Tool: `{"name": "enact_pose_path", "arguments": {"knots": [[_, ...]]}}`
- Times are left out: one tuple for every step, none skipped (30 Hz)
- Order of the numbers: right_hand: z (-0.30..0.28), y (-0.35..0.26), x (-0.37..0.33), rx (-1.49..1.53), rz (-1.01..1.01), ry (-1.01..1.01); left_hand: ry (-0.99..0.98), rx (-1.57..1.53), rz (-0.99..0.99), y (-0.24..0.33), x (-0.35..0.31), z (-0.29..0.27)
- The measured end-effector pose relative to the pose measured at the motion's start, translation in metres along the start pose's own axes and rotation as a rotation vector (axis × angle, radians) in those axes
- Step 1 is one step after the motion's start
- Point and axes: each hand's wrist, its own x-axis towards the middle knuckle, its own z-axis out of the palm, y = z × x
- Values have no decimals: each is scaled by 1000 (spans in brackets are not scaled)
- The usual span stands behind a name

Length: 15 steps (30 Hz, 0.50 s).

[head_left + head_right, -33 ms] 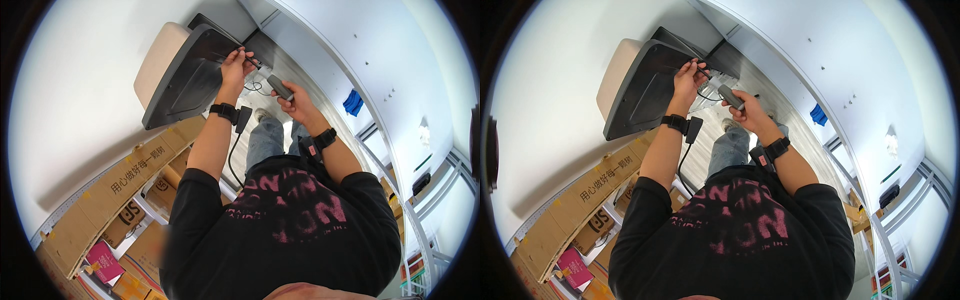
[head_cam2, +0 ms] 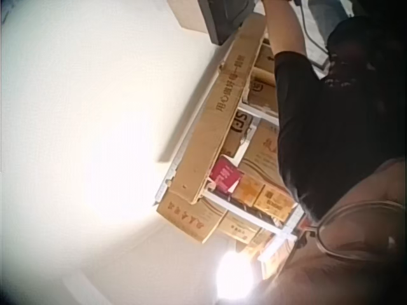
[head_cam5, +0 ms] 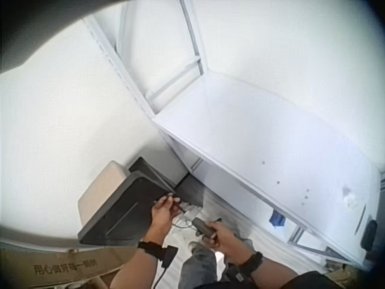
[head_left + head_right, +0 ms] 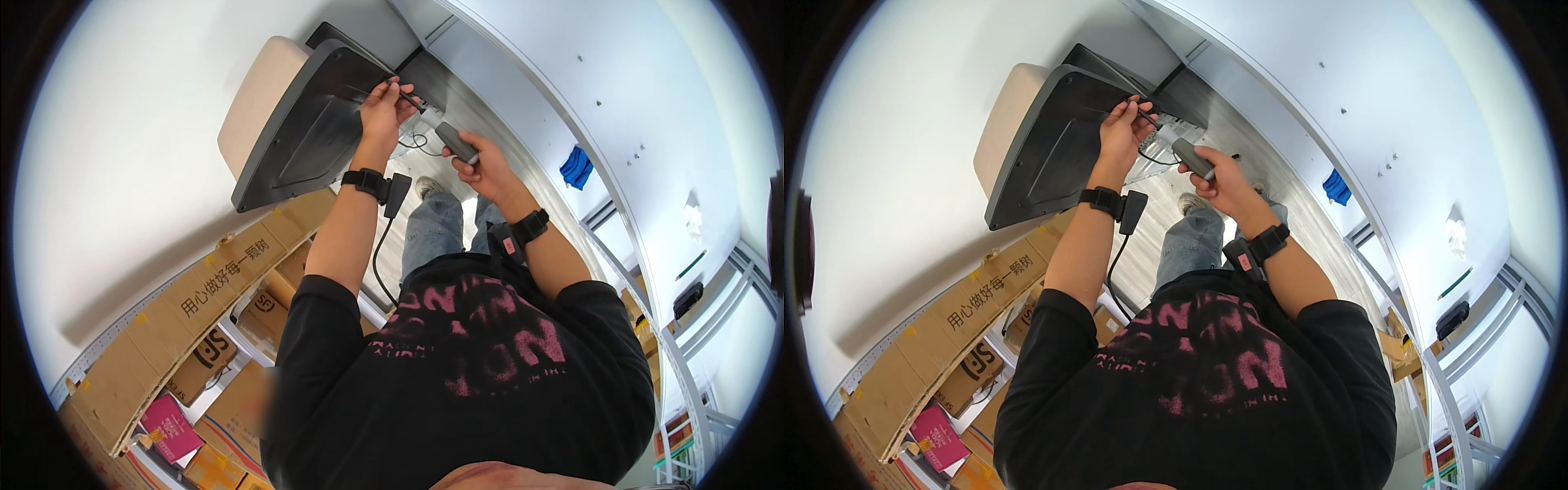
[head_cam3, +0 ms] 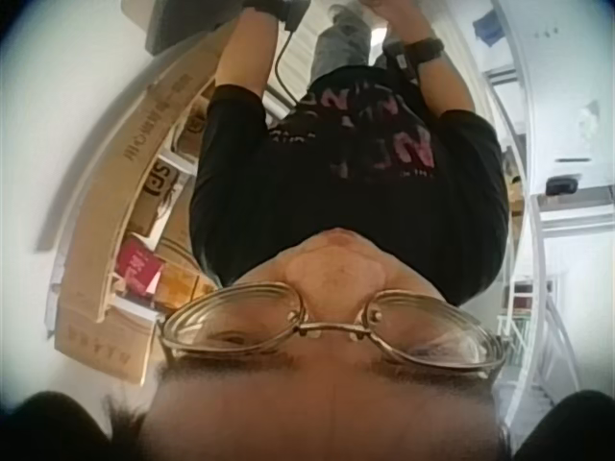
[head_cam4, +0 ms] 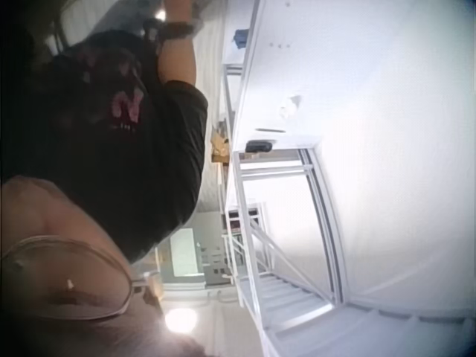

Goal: The person uses a screwdriver to remove screws from the back panel of a wall-mounted electronic device. They then detach the back panel and continue to remove screws from the main unit.

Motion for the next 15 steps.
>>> {"name": "enact_pose_path", "arguments": {"knots": [[5, -1, -2, -48, -29, 22, 6, -6, 3, 0, 0, 0], [8, -2, -3, -95, -59, 44, 11, -4, 1, -1, 0, 1], [8, 0, -4, -217, -100, 82, 15, -2, -2, -1, 0, 1], [9, 1, -3, -337, -143, 119, 18, 3, -4, -1, -1, 1], [9, 3, -2, -457, -185, 156, 18, 12, -13, -1, -1, 2], [8, 6, 0, -601, -297, 169, 18, 22, -23, -1, -1, 2], [6, 11, 4, -745, -409, 181, 19, 31, -32, -1, -2, 3], [4, 14, 6, -888, -522, 193, 30, 49, -34, -2, -1, 2], [2, 16, 9, -945, -592, 199, 42, 67, -35, -3, 0, 1], [4, 15, 10, -1002, -662, 207, 53, 84, -37, -3, 0, 2], [6, 14, 10, -1059, -732, 213, 52, 97, -39, -1, 1, 2], [7, 12, 8, -861, -557, 215, 51, 110, -41, 0, 3, 2], [20, 4, 0, -663, -381, 213, 52, 121, -44, 1, 3, 2], [26, -1, -5, -464, -207, 210, 41, 128, -38, 1, 4, 0], [21, -3, -4, -346, -113, 111, 31, 135, -33, 1, 5, -3]]}}
